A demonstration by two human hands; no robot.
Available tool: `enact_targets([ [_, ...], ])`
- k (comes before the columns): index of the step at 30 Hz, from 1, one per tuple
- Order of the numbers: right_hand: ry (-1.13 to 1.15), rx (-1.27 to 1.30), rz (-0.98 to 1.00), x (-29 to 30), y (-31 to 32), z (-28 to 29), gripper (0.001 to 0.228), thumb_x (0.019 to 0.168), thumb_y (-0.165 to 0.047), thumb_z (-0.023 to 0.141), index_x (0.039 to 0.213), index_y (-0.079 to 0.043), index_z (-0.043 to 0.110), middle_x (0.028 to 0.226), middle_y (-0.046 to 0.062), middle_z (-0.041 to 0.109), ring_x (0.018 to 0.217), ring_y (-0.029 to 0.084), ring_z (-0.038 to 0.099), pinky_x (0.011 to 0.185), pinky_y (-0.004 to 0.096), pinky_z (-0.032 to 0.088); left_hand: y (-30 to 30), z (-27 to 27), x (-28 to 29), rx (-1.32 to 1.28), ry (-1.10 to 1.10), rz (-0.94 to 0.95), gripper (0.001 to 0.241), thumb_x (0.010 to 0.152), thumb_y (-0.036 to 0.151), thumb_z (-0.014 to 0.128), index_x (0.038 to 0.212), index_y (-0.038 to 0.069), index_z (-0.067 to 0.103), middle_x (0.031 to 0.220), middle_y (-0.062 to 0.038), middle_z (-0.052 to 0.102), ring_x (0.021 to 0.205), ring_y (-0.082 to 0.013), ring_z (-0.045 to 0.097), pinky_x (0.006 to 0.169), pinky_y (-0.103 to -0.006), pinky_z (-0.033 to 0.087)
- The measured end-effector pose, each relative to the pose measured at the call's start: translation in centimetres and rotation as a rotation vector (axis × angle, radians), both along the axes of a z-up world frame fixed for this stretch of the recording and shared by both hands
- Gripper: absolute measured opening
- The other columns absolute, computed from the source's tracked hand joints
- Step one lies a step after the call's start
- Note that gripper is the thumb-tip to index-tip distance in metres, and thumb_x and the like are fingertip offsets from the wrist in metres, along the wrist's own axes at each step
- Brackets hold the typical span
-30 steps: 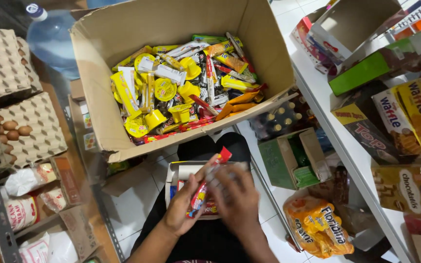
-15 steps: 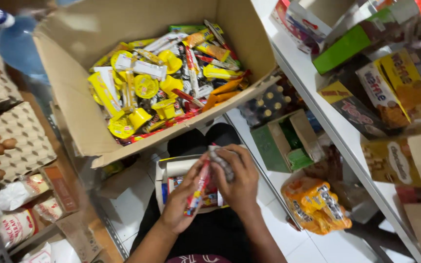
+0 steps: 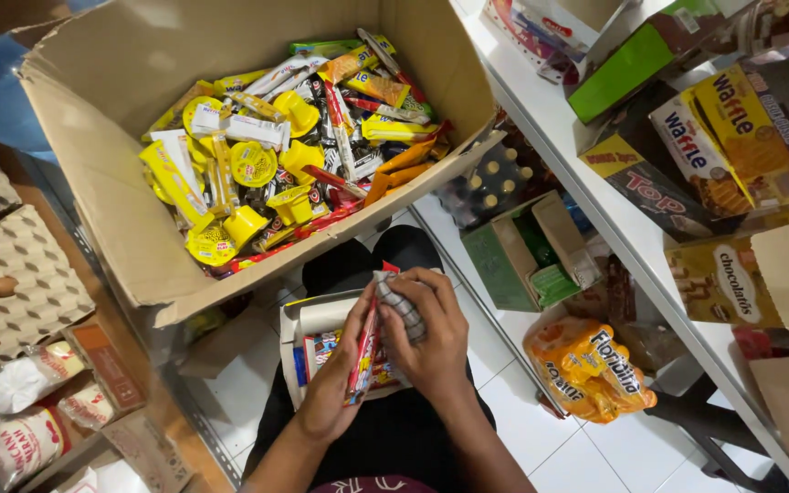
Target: The person sorts snack products from a large cardboard box and wipes them before placing them into smaller display boxes for retail.
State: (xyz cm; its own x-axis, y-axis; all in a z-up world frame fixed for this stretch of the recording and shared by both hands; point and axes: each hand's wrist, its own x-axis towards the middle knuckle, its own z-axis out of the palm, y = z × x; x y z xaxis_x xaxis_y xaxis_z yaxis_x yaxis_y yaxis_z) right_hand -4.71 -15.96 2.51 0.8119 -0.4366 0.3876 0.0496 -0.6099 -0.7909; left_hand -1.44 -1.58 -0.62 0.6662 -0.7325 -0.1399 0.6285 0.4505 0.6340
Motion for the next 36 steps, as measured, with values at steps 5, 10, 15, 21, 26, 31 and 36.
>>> enact_targets([
  [5,-0.020,0.004,0.074,-1.3,1.8,-0.4,0.034,0.080,-0.005,0.080,0.112,-0.006,0.068,0.119,0.016,0.065,0.104,0.034,0.071,0.088,0.039,0.058,0.8,-0.5,1.5,0.096,-0.077,-0.019,0.089,0.102,0.057,0.048,0.165,0.004,0.017,0.172,-0.012,0.024,0.160,-0.0233,0.020,0.128,-0.0363,0.017],
  [10,0.045,-0.050,0.339,-2.3,3.3,-0.9,0.039,0.076,-0.012,0.084,0.113,-0.009,0.071,0.122,0.013,0.065,0.108,0.033,0.068,0.090,0.041,0.057,2.3,0.2,3.8,0.202,0.030,-0.004,0.085,0.099,0.054,0.051,0.165,0.010,0.022,0.159,-0.018,0.046,0.145,-0.0303,0.040,0.121,-0.0408,0.027],
  [15,0.076,-0.093,0.040,-1.0,0.2,-2.0,0.036,0.079,-0.008,0.080,0.114,-0.007,0.070,0.120,0.013,0.066,0.106,0.034,0.069,0.087,0.040,0.058,2.3,-1.0,2.7,0.294,-0.157,-0.156,0.079,0.101,0.044,0.052,0.163,0.004,0.026,0.167,-0.013,0.035,0.153,-0.0230,0.033,0.124,-0.0369,0.021],
  [21,0.046,-0.102,0.058,-1.4,0.9,-0.9,0.035,0.081,-0.010,0.081,0.113,-0.007,0.069,0.120,0.014,0.066,0.106,0.034,0.070,0.087,0.041,0.058,1.6,-2.5,1.5,0.081,0.011,-0.107,0.076,0.103,0.040,0.051,0.163,0.004,0.022,0.170,-0.011,0.028,0.156,-0.0203,0.029,0.125,-0.0363,0.021],
  [26,0.063,-0.045,0.400,-3.5,3.4,-1.6,0.039,0.075,-0.013,0.085,0.111,-0.009,0.071,0.122,0.014,0.066,0.102,0.030,0.071,0.086,0.039,0.059,1.7,-2.0,2.4,-0.070,0.060,0.036,0.077,0.103,0.042,0.053,0.166,0.006,0.025,0.166,-0.018,0.040,0.142,-0.0268,0.046,0.116,-0.0373,0.036],
  [31,0.067,-0.164,0.309,-2.6,2.2,-1.9,0.044,0.070,-0.011,0.085,0.113,-0.011,0.073,0.122,0.015,0.066,0.096,0.030,0.070,0.080,0.039,0.058,1.3,-1.1,2.4,0.129,0.149,0.136,0.068,0.100,0.036,0.056,0.158,0.005,0.038,0.153,-0.016,0.053,0.133,-0.0249,0.056,0.111,-0.0367,0.044],
  [36,0.017,-0.163,0.006,-0.8,-0.5,-0.9,0.037,0.079,-0.006,0.081,0.114,-0.010,0.070,0.120,0.011,0.066,0.102,0.031,0.071,0.084,0.039,0.059,0.5,-1.7,1.2,0.088,0.232,0.034,0.061,0.102,0.026,0.056,0.157,0.005,0.039,0.151,-0.014,0.052,0.133,-0.0249,0.055,0.112,-0.0409,0.044],
])
